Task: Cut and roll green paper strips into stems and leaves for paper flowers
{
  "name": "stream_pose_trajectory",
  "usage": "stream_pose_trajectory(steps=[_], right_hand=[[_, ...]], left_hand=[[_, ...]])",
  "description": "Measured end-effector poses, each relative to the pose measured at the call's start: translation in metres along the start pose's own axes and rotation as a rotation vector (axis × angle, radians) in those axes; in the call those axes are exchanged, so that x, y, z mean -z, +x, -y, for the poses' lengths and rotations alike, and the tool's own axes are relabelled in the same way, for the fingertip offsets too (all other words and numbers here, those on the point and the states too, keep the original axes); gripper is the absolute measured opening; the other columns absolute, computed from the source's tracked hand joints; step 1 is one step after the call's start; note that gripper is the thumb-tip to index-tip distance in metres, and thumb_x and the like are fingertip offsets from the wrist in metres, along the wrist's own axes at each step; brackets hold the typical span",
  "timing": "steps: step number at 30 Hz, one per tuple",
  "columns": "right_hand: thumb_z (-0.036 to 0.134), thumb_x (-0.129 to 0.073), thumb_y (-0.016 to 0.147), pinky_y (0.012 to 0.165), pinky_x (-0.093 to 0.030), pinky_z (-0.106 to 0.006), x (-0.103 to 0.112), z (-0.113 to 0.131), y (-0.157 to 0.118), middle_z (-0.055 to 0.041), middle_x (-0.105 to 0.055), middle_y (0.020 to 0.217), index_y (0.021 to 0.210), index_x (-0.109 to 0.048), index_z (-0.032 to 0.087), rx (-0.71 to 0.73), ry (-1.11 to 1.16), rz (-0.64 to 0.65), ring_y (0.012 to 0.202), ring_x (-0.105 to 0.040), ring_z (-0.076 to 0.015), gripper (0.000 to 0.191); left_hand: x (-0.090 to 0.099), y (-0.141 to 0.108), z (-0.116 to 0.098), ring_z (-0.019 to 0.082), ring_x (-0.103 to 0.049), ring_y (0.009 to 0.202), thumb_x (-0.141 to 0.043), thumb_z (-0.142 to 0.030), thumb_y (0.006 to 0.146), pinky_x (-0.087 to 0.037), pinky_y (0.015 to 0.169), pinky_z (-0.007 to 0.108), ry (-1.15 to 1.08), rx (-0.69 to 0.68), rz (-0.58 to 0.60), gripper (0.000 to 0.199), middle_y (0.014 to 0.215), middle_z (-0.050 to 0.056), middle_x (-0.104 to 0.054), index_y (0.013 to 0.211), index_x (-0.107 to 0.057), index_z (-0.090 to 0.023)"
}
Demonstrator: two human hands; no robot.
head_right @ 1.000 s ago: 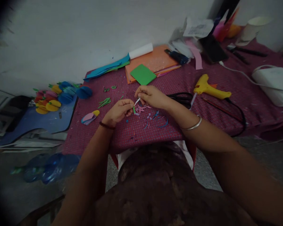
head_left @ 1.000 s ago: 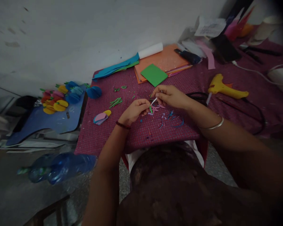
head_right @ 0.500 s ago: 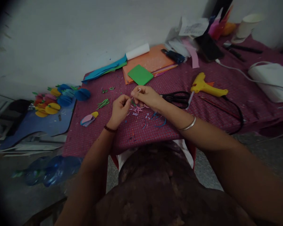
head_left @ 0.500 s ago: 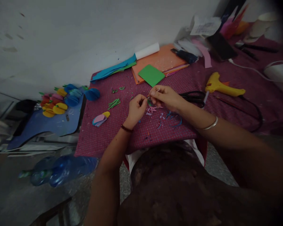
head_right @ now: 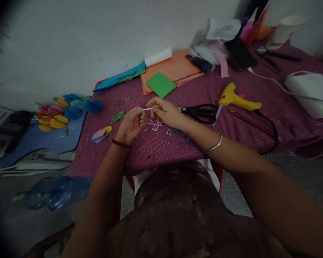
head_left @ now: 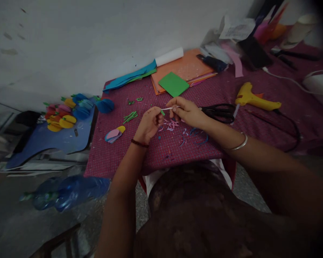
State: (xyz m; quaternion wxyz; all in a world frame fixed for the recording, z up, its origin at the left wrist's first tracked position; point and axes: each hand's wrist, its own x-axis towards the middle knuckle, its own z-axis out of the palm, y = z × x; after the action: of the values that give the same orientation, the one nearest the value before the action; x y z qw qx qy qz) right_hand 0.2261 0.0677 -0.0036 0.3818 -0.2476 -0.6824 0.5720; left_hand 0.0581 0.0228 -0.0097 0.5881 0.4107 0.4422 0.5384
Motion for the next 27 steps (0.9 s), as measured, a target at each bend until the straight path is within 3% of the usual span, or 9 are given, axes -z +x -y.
stream_pose_trajectory(steps=[4, 7, 11, 14, 18, 21, 25, 27], right_hand=[[0.019, -0.058, 0.086, 0.044, -0.036, -0.018, 0.004, 0.002, 0.001, 0.0046, -0.059, 0.065, 0.095, -0.054, 0.018, -0.143, 0.214, -0.017, 0.046, -0.047, -0.0051, 0.010], [0.022, -0.061, 0.082, 0.045, -0.037, -0.019, 0.007, 0.003, 0.002, 0.0058, -0.055, 0.061, 0.094, -0.054, 0.018, -0.231, 0.335, -0.057, 0.045, -0.045, -0.0054, 0.015], [0.025, -0.063, 0.080, 0.047, -0.036, -0.021, 0.005, 0.004, 0.000, 0.0055, -0.051, 0.056, 0.086, -0.056, 0.017, -0.185, 0.112, -0.008, 0.047, -0.046, -0.0076, 0.012], [0.022, -0.061, 0.078, 0.054, -0.037, -0.022, 0.002, 0.007, -0.004, 0.0020, -0.056, 0.063, 0.080, -0.060, 0.016, 0.005, -0.230, 0.033, 0.057, -0.050, -0.0098, 0.007], [0.017, -0.059, 0.076, 0.062, -0.040, -0.025, 0.001, 0.005, -0.004, -0.0015, -0.061, 0.075, 0.080, -0.062, 0.015, 0.159, -0.433, -0.005, 0.069, -0.054, -0.0128, 0.005], [0.013, -0.055, 0.078, 0.059, -0.041, -0.025, 0.004, -0.002, 0.001, 0.0000, -0.059, 0.071, 0.085, -0.060, 0.016, 0.091, -0.307, -0.057, 0.062, -0.053, -0.0112, 0.008], [0.013, -0.051, 0.084, 0.054, -0.043, -0.022, 0.007, -0.007, 0.006, 0.0020, -0.057, 0.068, 0.088, -0.056, 0.017, -0.047, -0.023, -0.107, 0.054, -0.053, -0.0084, 0.007], [0.016, -0.051, 0.087, 0.051, -0.042, -0.021, 0.008, -0.004, 0.005, 0.0024, -0.057, 0.065, 0.087, -0.056, 0.017, -0.097, 0.046, -0.072, 0.051, -0.052, -0.0076, 0.004]], left_hand=[[-0.001, -0.005, -0.002, 0.004, -0.039, 0.046, -0.064, -0.038, 0.079, -0.030, 0.043, 0.018, -0.001, 0.006, 0.147, 0.029, 0.056, -0.005, -0.043, 0.066, -0.047, -0.017], [-0.004, -0.008, -0.002, 0.005, -0.040, 0.046, -0.065, -0.037, 0.077, -0.030, 0.045, 0.019, 0.178, -0.030, 0.267, 0.024, 0.057, -0.005, -0.047, 0.071, -0.052, -0.017], [-0.008, -0.009, 0.000, 0.006, -0.040, 0.050, -0.061, -0.027, 0.079, -0.032, 0.049, 0.020, 0.530, -0.083, 0.399, 0.017, 0.057, -0.004, -0.048, 0.068, -0.055, -0.015], [-0.009, -0.004, 0.006, 0.006, -0.038, 0.051, -0.057, -0.021, 0.078, -0.030, 0.051, 0.022, 0.727, -0.121, 0.333, 0.019, 0.054, -0.005, -0.044, 0.061, -0.053, -0.015], [-0.005, 0.002, 0.010, 0.007, -0.041, 0.053, -0.055, -0.017, 0.075, -0.030, 0.051, 0.021, 0.820, -0.156, 0.085, 0.014, 0.056, -0.004, -0.048, 0.061, -0.052, -0.015], [-0.002, 0.001, 0.006, 0.006, -0.039, 0.048, -0.054, -0.015, 0.072, -0.029, 0.047, 0.020, 0.721, -0.105, 0.013, 0.012, 0.053, -0.005, -0.046, 0.060, -0.051, -0.016], [0.001, -0.003, -0.004, 0.005, -0.038, 0.044, -0.050, -0.018, 0.073, -0.029, 0.043, 0.019, 0.399, -0.054, 0.064, 0.013, 0.051, -0.005, -0.045, 0.060, -0.049, -0.018], [0.002, -0.004, -0.007, 0.005, -0.039, 0.044, -0.051, -0.019, 0.073, -0.030, 0.043, 0.019, 0.324, -0.071, 0.084, 0.014, 0.052, -0.004, -0.046, 0.060, -0.049, -0.018]])
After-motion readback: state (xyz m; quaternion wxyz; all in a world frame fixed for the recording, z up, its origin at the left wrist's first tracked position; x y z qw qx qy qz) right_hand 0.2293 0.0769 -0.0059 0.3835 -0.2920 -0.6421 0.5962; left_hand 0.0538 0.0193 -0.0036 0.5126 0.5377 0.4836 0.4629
